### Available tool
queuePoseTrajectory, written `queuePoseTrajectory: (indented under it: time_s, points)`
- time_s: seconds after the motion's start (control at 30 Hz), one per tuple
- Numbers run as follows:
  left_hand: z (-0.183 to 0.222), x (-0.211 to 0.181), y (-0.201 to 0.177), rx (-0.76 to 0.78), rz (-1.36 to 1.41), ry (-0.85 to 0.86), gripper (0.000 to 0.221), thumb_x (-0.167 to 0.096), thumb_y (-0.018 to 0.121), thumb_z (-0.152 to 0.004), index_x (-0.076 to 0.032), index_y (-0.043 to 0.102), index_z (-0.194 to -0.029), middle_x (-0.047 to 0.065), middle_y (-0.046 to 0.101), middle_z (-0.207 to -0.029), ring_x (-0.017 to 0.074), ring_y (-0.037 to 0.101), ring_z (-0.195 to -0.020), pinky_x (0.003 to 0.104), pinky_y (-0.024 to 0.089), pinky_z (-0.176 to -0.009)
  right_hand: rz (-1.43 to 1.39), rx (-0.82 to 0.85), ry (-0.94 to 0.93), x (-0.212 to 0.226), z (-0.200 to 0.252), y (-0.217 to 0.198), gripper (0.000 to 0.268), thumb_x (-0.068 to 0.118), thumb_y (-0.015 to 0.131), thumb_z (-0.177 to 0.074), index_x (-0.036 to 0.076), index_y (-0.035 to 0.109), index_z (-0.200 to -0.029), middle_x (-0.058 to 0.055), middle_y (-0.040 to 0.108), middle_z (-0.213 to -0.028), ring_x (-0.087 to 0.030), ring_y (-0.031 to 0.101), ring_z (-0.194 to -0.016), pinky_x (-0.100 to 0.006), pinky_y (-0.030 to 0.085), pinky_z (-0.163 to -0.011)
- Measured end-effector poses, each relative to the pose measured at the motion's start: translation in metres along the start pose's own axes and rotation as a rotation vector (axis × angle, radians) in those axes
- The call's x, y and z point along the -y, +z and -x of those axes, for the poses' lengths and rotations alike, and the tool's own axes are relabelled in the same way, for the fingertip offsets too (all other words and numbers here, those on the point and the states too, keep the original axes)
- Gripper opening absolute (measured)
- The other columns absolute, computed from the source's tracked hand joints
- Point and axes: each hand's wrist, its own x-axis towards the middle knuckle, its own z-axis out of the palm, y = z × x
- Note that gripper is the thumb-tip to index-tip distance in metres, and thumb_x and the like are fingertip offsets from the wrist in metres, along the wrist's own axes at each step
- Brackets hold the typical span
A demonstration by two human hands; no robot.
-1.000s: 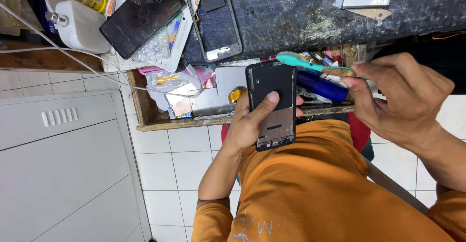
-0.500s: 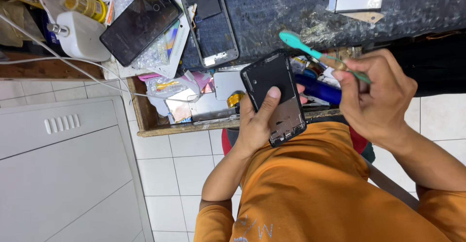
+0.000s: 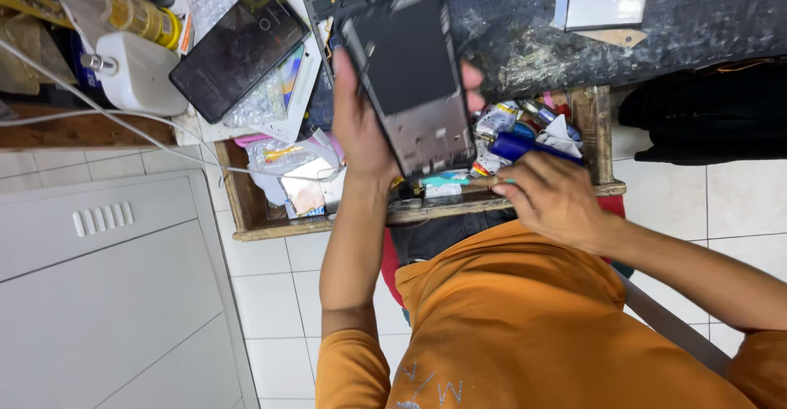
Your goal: The person disassembles a smartphone using a screwdriver and a prying tool, removing screws and separating the back cover. They then handle a new screen assembly, comparing it with the old one and preparing it for installation.
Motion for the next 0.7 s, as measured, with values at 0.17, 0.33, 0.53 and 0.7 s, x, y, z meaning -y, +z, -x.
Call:
queuePoseTrajectory:
  time_s: [0.17,0.33,0.53,0.7]
  points:
    - [-0.059,0.006,-0.002,0.078,0.122,-0.139,0.095,-0.074,0.019,-0.107,0.008,0.057,-0.137,0.03,0.067,-0.121,0.0359,0.073,-0.102,0.046,0.062,-0.091,-0.01,-0.063,-0.107,-0.012,0.007,0.019,0.016,0.014,0.076,-0.088,0.002,0.07,-0.098,-0.009,0.065,-0.089,-0.026,0.066,-0.074,-0.039,0.054,-0.065]
    - [-0.064,0.01,-0.004,0.08,0.166,-0.198,0.093,-0.074,0.02,-0.104,0.005,0.057,-0.139,0.03,0.069,-0.117,0.035,0.074,-0.098,0.046,0.064,-0.088,-0.169,-0.222,-0.208,-0.031,0.016,0.008,0.013,0.007,0.074,-0.086,0.002,0.072,-0.098,-0.007,0.068,-0.087,-0.017,0.068,-0.068,-0.032,0.056,-0.058]
    - [-0.049,0.021,-0.011,0.056,0.119,-0.26,0.088,-0.071,0.024,-0.108,0.005,0.06,-0.134,0.029,0.072,-0.11,0.0336,0.075,-0.093,0.043,0.063,-0.084,-0.086,-0.281,-0.022,-0.048,-0.019,-0.071,0.009,0.002,0.071,-0.1,-0.006,0.069,-0.105,-0.016,0.069,-0.094,-0.013,0.067,-0.066,-0.024,0.049,-0.048]
    - [-0.049,0.014,-0.015,-0.032,0.081,-0.09,0.093,-0.075,0.025,-0.107,0.008,0.061,-0.129,0.029,0.072,-0.108,0.0317,0.074,-0.092,0.044,0.063,-0.084,-0.085,0.104,0.042,-0.018,-0.027,-0.077,0.018,0.011,0.078,-0.082,0.001,0.073,-0.096,-0.006,0.069,-0.08,-0.01,0.052,-0.044,-0.027,0.038,-0.037]
